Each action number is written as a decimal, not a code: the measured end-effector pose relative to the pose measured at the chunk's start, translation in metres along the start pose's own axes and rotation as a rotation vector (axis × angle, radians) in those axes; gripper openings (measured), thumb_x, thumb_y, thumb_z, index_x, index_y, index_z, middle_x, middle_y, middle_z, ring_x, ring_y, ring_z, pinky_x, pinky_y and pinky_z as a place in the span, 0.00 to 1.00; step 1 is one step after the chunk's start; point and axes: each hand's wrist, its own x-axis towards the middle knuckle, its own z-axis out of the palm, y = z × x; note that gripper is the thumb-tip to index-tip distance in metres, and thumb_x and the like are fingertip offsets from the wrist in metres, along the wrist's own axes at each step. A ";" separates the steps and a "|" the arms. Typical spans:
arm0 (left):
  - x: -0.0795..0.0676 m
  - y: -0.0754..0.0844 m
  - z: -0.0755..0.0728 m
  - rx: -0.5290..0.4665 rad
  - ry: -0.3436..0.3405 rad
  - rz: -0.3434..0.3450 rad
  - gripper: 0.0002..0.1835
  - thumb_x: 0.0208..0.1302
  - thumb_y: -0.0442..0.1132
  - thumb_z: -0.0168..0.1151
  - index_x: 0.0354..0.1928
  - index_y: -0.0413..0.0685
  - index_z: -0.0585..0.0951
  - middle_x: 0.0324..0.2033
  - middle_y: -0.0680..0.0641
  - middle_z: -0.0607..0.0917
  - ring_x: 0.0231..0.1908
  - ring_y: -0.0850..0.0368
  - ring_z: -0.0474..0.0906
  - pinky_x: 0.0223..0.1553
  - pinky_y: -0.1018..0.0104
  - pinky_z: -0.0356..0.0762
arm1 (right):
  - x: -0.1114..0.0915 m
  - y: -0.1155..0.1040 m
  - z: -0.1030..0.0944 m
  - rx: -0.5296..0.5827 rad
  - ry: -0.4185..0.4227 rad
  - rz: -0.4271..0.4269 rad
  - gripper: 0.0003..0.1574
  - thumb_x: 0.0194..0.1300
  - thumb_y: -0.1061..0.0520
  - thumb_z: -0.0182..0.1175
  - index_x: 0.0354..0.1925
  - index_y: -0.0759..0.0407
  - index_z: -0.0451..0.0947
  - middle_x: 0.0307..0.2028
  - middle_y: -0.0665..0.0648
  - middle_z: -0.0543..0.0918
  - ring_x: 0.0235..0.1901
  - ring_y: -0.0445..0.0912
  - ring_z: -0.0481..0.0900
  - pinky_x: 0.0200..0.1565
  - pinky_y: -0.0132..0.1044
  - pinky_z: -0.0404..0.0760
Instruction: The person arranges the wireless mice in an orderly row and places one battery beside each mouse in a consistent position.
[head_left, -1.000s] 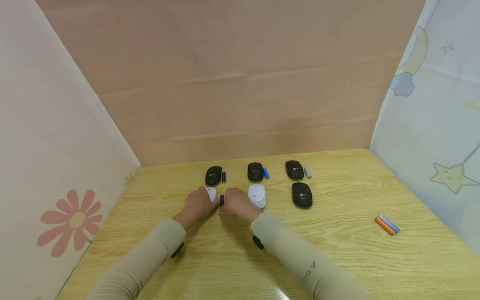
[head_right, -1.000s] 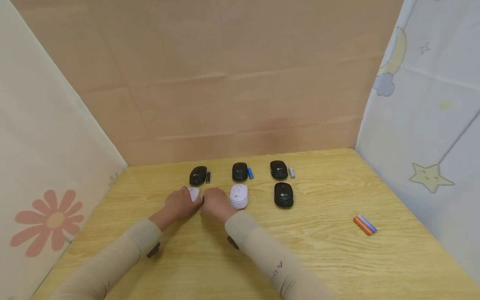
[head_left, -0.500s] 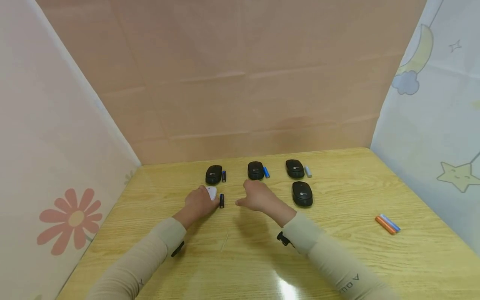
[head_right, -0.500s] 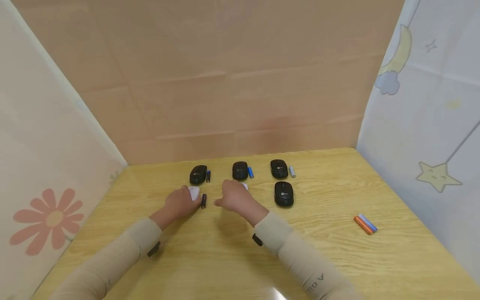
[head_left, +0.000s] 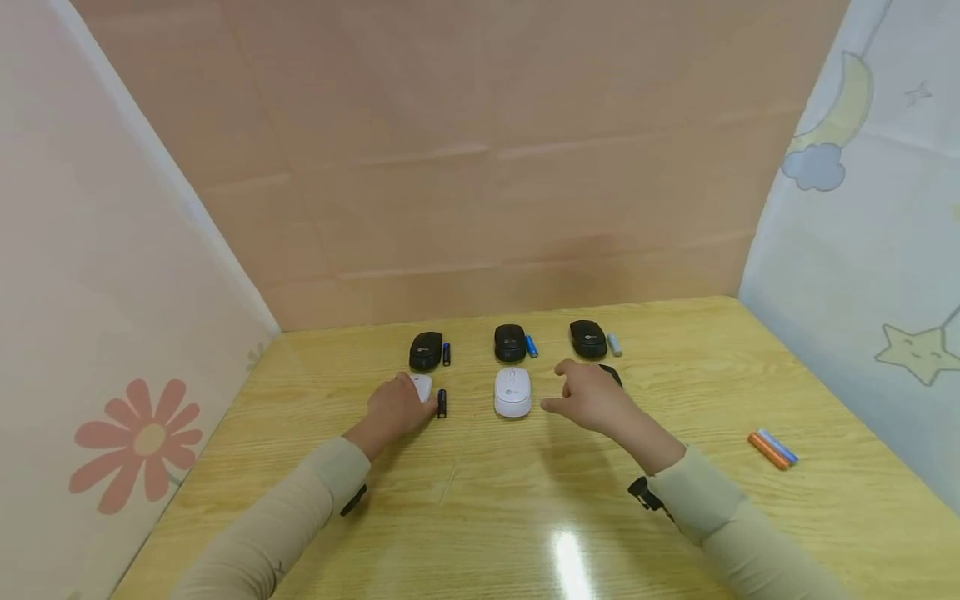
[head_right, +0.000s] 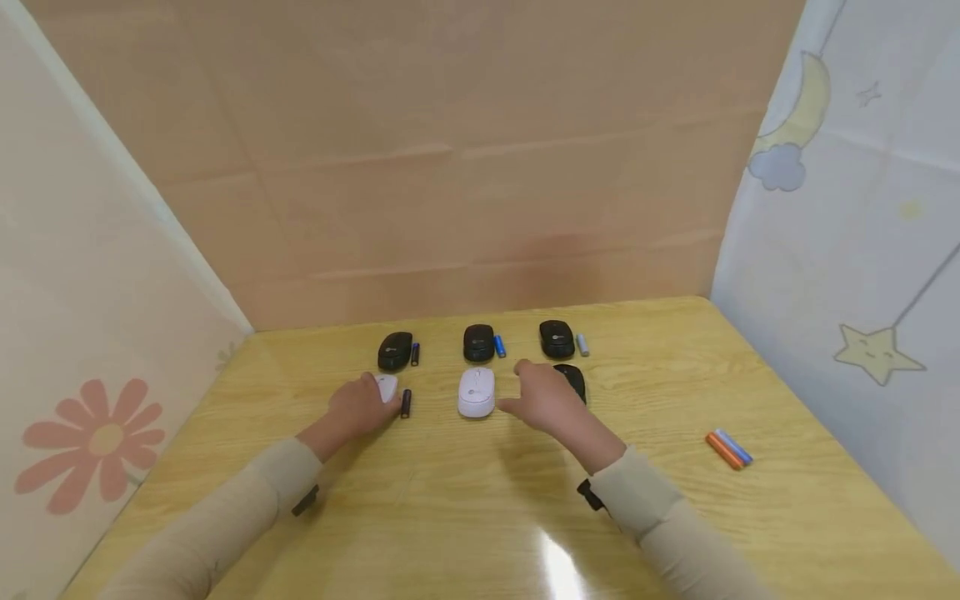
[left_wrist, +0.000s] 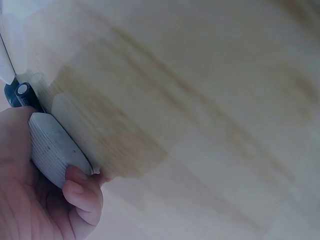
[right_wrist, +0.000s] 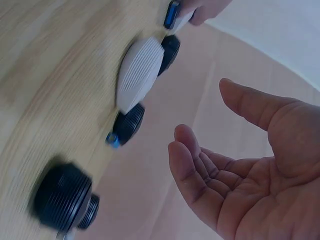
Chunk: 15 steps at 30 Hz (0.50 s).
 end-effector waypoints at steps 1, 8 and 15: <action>0.000 0.000 -0.001 0.002 -0.003 0.003 0.35 0.59 0.60 0.52 0.43 0.28 0.70 0.23 0.42 0.73 0.21 0.51 0.73 0.19 0.60 0.71 | -0.003 0.006 -0.004 0.002 0.006 0.004 0.38 0.61 0.51 0.67 0.59 0.75 0.69 0.26 0.53 0.78 0.22 0.44 0.74 0.29 0.41 0.74; -0.001 0.003 -0.001 0.016 -0.019 -0.004 0.36 0.61 0.61 0.51 0.46 0.27 0.70 0.24 0.41 0.73 0.21 0.51 0.73 0.20 0.60 0.72 | -0.025 0.044 -0.029 -0.001 0.028 0.046 0.37 0.62 0.50 0.66 0.58 0.77 0.68 0.33 0.58 0.79 0.29 0.48 0.77 0.32 0.45 0.76; -0.001 0.000 0.001 0.013 -0.018 -0.012 0.37 0.61 0.62 0.51 0.47 0.27 0.70 0.24 0.41 0.74 0.21 0.51 0.73 0.20 0.59 0.72 | -0.038 0.068 -0.048 -0.028 0.062 0.052 0.38 0.62 0.49 0.65 0.57 0.78 0.67 0.34 0.60 0.79 0.28 0.48 0.76 0.32 0.46 0.75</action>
